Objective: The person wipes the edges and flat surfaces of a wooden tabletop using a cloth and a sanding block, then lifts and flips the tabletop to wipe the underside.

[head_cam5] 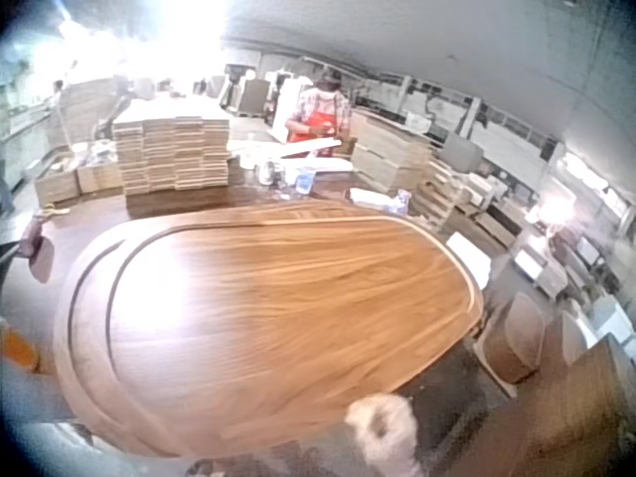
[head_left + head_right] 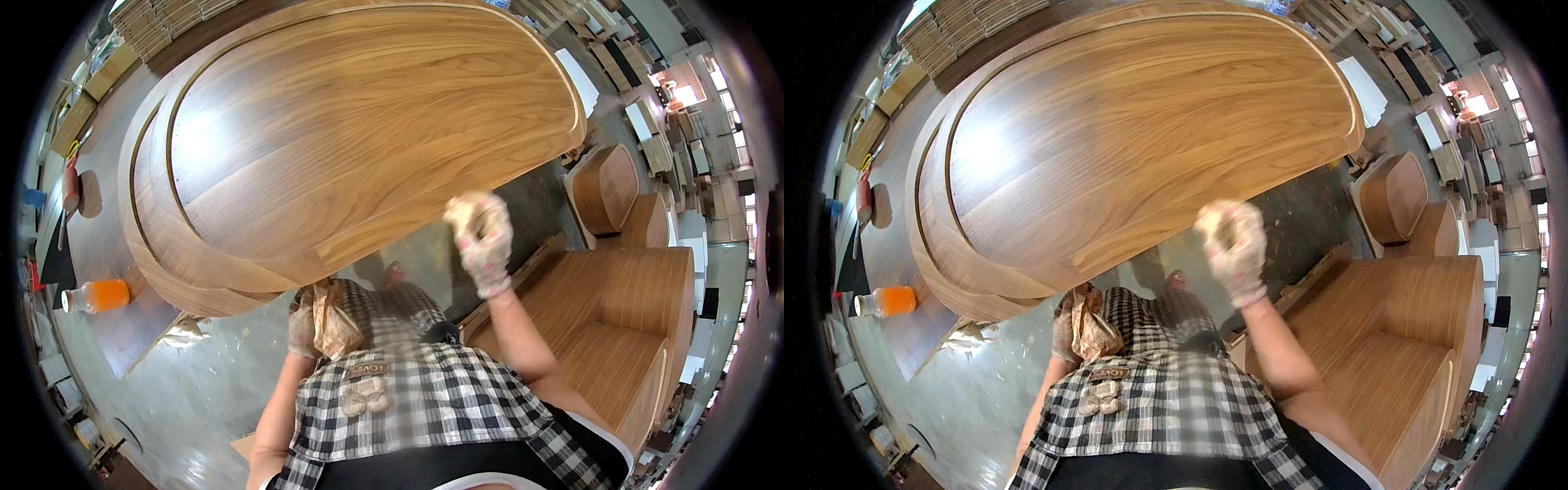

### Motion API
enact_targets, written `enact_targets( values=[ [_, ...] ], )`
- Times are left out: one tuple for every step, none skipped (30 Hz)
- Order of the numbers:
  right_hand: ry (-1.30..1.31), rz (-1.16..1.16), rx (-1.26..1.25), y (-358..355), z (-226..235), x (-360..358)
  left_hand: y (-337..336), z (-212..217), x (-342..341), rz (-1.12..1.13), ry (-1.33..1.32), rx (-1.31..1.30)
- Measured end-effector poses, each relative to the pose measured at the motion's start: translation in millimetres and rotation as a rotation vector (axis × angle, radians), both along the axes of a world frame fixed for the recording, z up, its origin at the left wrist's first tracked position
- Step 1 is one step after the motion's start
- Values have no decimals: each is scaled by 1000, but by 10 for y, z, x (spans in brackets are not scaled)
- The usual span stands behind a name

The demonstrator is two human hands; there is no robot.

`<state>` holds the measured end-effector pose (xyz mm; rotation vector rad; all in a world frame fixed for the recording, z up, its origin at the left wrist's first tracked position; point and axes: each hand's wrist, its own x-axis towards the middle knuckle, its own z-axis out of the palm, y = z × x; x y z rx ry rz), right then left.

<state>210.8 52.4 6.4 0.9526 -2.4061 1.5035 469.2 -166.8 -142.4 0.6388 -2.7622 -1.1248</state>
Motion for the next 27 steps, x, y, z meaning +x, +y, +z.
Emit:
enact_targets(
  values=[
    [-80,-92,-93,-15,59,-128,-5,-5,-24,-3,-12,-4],
    [-16,-242,-79,-77,209,-101,-5,-19,-43,4,4,93],
    [155,-217,62,-89,144,-98,-6,-31,-63,13,21,191],
    [328,-191,203,-97,84,-96,-4,-41,-94,22,40,286],
    [333,-100,273,-165,62,38,55,-168,-137,107,165,664],
    [274,32,181,-234,14,182,75,-271,-136,113,209,786],
    [219,115,175,-296,0,324,88,-295,-146,126,248,910],
    [164,199,168,-334,20,405,106,-318,-156,145,289,1030],
    [152,177,145,-316,47,360,119,-317,-110,128,291,999],
    [147,151,134,-247,103,251,135,-281,-130,113,233,922],
    [374,18,173,-72,-56,59,148,-232,-155,92,175,839],
    [287,-33,212,-7,9,-106,140,-197,-127,88,115,747],
    [378,-115,265,151,-4,-234,115,-157,-135,53,12,584],
    [158,-241,155,217,-19,-296,132,-145,-119,78,55,646],
    [167,-273,141,281,1,-344,149,-129,-101,98,99,710],
    [19,-239,-68,325,-121,-351,169,-116,-97,113,143,773],
    [165,-165,50,213,-110,-269,156,24,-123,48,68,489],
    [313,-88,165,75,-86,-152,139,25,-113,27,63,430],
    [367,-24,127,-163,-78,64,106,-32,-66,11,81,429],
    [269,38,122,-344,-77,296,81,-92,-33,5,107,458],
    [297,129,109,-477,-169,507,72,-148,-5,2,125,492],
    [175,296,5,-680,-148,711,84,-51,-31,34,160,469],
    [206,362,73,-796,-100,844,96,75,-77,107,202,462],
    [238,430,136,-911,-59,977,103,200,-128,193,230,507],
    [323,434,139,-929,-8,981,122,280,-138,288,261,597],
    [413,437,133,-934,14,937,100,285,-93,348,250,847],
    [376,401,100,-895,-22,870,77,274,-33,437,245,1108]
  ],
)
